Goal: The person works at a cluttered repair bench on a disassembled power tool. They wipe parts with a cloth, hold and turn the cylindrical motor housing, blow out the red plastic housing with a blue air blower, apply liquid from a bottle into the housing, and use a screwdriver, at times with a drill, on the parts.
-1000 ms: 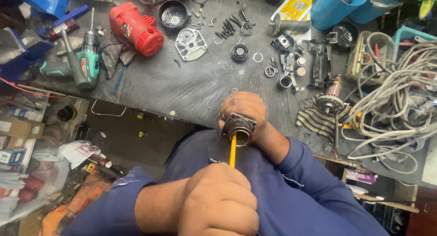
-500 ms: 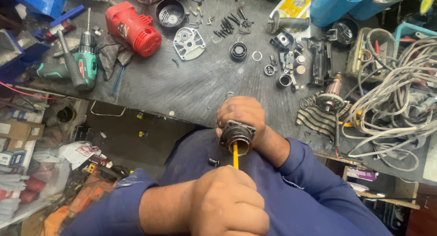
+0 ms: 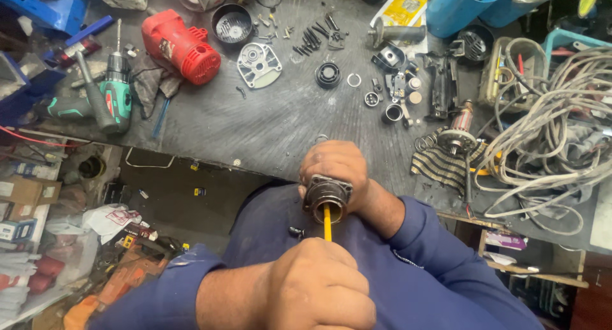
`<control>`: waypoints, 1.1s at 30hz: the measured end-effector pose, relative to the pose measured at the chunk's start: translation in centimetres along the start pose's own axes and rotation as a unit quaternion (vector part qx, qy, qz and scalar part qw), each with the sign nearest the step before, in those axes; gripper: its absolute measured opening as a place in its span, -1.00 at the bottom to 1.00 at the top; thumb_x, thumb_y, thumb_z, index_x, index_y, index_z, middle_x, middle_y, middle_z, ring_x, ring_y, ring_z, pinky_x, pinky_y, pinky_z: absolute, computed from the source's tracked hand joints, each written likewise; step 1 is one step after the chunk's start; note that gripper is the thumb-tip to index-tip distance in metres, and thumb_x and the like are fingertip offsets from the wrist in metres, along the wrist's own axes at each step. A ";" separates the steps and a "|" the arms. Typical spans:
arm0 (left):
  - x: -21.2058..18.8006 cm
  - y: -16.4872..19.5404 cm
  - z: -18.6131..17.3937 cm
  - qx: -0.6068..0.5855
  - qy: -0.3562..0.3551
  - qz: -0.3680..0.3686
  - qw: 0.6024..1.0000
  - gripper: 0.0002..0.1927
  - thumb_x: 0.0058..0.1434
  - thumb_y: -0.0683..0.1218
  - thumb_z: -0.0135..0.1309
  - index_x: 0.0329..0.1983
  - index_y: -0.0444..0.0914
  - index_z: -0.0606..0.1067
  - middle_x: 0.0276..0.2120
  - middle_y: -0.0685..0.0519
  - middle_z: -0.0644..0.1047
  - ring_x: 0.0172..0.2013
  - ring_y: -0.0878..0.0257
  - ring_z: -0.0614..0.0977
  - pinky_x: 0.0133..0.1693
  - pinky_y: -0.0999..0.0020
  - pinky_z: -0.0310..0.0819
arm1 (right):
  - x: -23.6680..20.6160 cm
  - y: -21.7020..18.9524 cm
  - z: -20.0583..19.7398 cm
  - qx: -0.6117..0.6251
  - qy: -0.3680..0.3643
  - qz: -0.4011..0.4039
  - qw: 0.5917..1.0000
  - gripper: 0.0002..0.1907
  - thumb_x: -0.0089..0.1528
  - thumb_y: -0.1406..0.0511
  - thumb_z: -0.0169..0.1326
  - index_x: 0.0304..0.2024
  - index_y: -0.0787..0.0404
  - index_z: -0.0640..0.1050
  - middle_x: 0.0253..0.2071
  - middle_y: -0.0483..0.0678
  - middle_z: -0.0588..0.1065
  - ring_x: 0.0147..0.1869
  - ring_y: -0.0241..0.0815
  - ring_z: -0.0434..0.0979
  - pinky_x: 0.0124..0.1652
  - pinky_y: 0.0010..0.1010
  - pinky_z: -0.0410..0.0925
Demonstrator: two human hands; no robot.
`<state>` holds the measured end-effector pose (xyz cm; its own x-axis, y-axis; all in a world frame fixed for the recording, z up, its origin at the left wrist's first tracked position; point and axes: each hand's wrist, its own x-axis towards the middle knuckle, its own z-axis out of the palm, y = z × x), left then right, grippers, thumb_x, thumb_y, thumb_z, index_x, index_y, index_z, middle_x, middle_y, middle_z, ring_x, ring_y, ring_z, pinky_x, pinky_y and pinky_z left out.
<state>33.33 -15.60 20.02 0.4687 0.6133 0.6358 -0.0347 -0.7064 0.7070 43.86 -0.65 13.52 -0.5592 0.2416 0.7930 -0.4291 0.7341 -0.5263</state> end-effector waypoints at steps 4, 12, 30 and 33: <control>0.7 -0.4 -0.2 0.045 0.011 0.116 0.992 -0.80 -0.10 -0.08 0.08 -0.49 -0.26 0.34 -0.50 0.05 0.33 -0.51 0.15 0.43 -0.48 0.14 0.22 | -0.2 0.3 0.0 -0.002 -0.024 -0.008 1.000 -0.80 0.10 0.43 0.28 -0.35 0.30 0.48 -0.45 0.01 0.48 -0.41 0.01 0.56 -0.38 -0.24 0.40; 1.5 -0.5 -1.3 0.063 0.042 0.110 0.991 -0.80 -0.06 -0.08 0.07 -0.40 -0.26 0.40 -0.47 0.08 0.30 -0.48 0.20 0.42 -0.52 0.26 0.22 | -0.9 1.4 0.5 0.010 -0.018 -0.002 1.000 -0.81 0.12 0.43 0.27 -0.36 0.28 0.47 -0.44 -0.01 0.49 -0.39 0.00 0.57 -0.36 -0.25 0.42; 0.0 -0.6 -0.9 0.015 0.015 0.057 0.998 -0.84 0.15 -0.11 0.09 -0.31 -0.28 0.41 -0.44 0.06 0.31 -0.49 0.17 0.44 -0.44 0.23 0.28 | -1.4 2.6 -0.2 -0.048 -0.007 0.036 0.998 -0.83 0.10 0.41 0.26 -0.38 0.27 0.49 -0.44 -0.01 0.50 -0.38 -0.01 0.57 -0.34 -0.27 0.42; 0.8 -1.0 -1.1 0.041 0.003 0.107 0.993 -0.83 -0.03 -0.09 0.05 -0.42 -0.25 0.38 -0.44 0.06 0.34 -0.47 0.16 0.46 -0.43 0.18 0.26 | -1.1 1.9 -0.4 -0.026 -0.007 0.011 1.000 -0.83 0.11 0.42 0.26 -0.37 0.27 0.49 -0.44 -0.01 0.49 -0.38 -0.01 0.58 -0.33 -0.27 0.44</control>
<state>32.77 -13.98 20.20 0.4538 0.4480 0.7703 -0.0607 -0.8469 0.5283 43.88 0.74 11.79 -0.5781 0.2485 0.7772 -0.3793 0.7615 -0.5256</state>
